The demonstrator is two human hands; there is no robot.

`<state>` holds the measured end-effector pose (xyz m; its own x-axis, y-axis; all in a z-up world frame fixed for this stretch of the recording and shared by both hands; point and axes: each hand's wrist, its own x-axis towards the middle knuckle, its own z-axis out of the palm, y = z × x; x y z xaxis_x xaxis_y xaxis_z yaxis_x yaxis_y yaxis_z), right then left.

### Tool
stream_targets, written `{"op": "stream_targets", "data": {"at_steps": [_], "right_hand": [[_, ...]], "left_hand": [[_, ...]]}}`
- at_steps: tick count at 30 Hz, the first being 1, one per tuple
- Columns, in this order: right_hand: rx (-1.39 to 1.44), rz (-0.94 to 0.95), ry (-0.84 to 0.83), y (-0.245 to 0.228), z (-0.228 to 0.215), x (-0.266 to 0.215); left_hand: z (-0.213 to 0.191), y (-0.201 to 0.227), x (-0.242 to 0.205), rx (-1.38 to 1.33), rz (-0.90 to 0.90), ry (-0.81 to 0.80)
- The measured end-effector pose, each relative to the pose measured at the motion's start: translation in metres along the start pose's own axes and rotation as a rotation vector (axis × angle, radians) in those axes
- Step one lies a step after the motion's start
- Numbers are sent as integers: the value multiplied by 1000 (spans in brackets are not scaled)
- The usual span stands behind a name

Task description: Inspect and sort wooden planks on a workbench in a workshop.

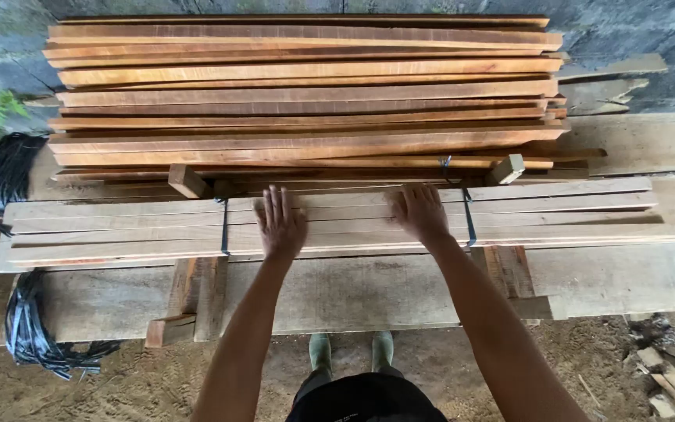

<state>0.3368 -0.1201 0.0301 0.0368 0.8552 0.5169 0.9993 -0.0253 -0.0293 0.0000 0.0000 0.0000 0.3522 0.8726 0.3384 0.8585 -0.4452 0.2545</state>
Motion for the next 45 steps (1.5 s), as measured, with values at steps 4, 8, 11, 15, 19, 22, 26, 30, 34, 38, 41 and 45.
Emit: {"op": "stream_targets", "data": {"at_steps": [4, 8, 11, 15, 19, 22, 26, 30, 34, 38, 41, 45], "right_hand": [[-10, 3, -25, -18, -28, 1], [-12, 30, -83, -11, -12, 0], [123, 23, -277, -3, -20, 20], [332, 96, -886, -21, -75, 72], [395, 188, -1051, -37, -98, 111], [416, 151, -1129, -39, -90, 122], [432, 285, -1270, -39, -78, 134], [415, 168, -1348, -50, -112, 158], [382, 238, -1327, -49, -94, 148], [431, 353, -1321, -36, -51, 124], [370, 314, -1261, -35, -49, 122], [279, 269, -1133, -15, -6, 88]], "left_hand": [[-22, 19, -40, 1, 106, 36], [-46, 35, -70, -349, 143, 12], [-75, 50, -82, -676, -50, -172], [-34, 38, -103, -796, -485, -729], [-24, 40, -98, -1123, -824, -740], [-42, 38, -87, -1377, -1096, -544], [-41, 28, -69, -1674, -1250, -271], [-27, 12, -62, -1780, -1315, -88], [-27, 16, -56, -1767, -1302, -43], [-1, 14, -56, -1693, -1439, -7], [10, 2, -54, -1692, -1460, 13], [-20, 13, -55, -1707, -1428, 55]]}}
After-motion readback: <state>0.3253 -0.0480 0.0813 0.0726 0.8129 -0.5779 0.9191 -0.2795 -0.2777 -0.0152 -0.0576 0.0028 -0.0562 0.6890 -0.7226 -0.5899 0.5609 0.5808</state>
